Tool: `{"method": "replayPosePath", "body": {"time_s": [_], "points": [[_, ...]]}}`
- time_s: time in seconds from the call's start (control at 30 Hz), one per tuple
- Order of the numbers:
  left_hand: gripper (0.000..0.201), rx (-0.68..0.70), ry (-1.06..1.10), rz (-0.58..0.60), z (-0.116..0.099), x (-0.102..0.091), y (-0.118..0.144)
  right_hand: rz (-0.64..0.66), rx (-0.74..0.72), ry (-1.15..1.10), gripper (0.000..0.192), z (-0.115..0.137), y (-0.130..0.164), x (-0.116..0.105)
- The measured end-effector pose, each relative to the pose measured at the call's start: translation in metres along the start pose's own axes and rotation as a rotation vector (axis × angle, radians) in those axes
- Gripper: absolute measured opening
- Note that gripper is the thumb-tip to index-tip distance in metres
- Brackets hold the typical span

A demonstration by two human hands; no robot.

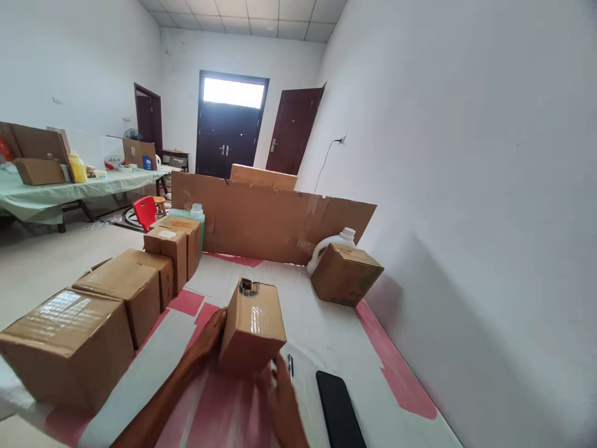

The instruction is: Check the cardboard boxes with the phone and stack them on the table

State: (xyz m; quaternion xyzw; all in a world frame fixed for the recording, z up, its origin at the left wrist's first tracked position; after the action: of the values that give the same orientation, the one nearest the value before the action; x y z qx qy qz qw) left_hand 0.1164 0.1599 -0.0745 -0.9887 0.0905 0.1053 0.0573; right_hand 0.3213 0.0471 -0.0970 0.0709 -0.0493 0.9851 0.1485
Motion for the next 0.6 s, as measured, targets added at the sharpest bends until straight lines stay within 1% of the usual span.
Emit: {"method": "replayPosePath", "body": {"time_s": [0.03,0.07,0.1,0.17,0.27,0.33,0.37,0.43,0.5,0.53,0.6], "points": [[0.076,-0.005,-0.031,-0.003,0.001,-0.003,0.007,0.044,0.038,-0.116,0.07,0.004,0.004,0.019],[0.074,-0.014,-0.055,-0.003,0.002,-0.009,0.016,0.074,0.075,-0.211,0.07,0.009,0.009,0.031],[0.073,-0.025,-0.082,-0.005,0.002,-0.016,0.025,0.087,0.104,-0.28,0.072,0.014,0.014,0.039],[0.072,-0.056,-0.153,-0.018,-0.001,-0.034,0.048,0.073,0.133,-0.364,0.079,0.024,0.021,0.039],[0.069,-0.085,-0.278,-0.058,-0.015,-0.061,0.086,-0.026,0.11,-0.394,0.096,0.039,0.027,0.028],[0.066,-0.067,-0.311,-0.095,-0.029,-0.073,0.103,-0.058,0.127,-0.379,0.101,0.047,0.028,0.025],[0.067,-0.049,-0.311,-0.117,-0.035,-0.076,0.108,-0.048,0.169,-0.381,0.1,0.05,0.027,0.026],[0.069,-0.008,-0.304,-0.168,-0.043,-0.076,0.11,0.007,0.289,-0.412,0.097,0.053,0.026,0.031],[0.072,0.008,-0.3,-0.183,-0.043,-0.07,0.103,0.066,0.347,-0.468,0.093,0.052,0.022,0.037],[0.074,0.005,-0.285,-0.166,-0.041,-0.064,0.098,0.078,0.328,-0.49,0.088,0.051,0.018,0.039],[0.078,-0.002,-0.224,-0.11,-0.035,-0.048,0.086,0.071,0.239,-0.529,0.074,0.047,0.008,0.041]]}}
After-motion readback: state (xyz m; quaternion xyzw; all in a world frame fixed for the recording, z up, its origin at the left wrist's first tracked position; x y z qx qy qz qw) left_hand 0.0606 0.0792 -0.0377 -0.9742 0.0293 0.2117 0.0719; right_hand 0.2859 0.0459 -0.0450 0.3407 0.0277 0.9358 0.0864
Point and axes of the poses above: each hand's wrist, its own y-axis away from the middle knuckle, its own x-axis out of the palm, z = x × y, the point moved 2 cm from there along -y, towards the middle knuckle, and after that the axes turned 14 degrees about -y, right-handed, at the moved point
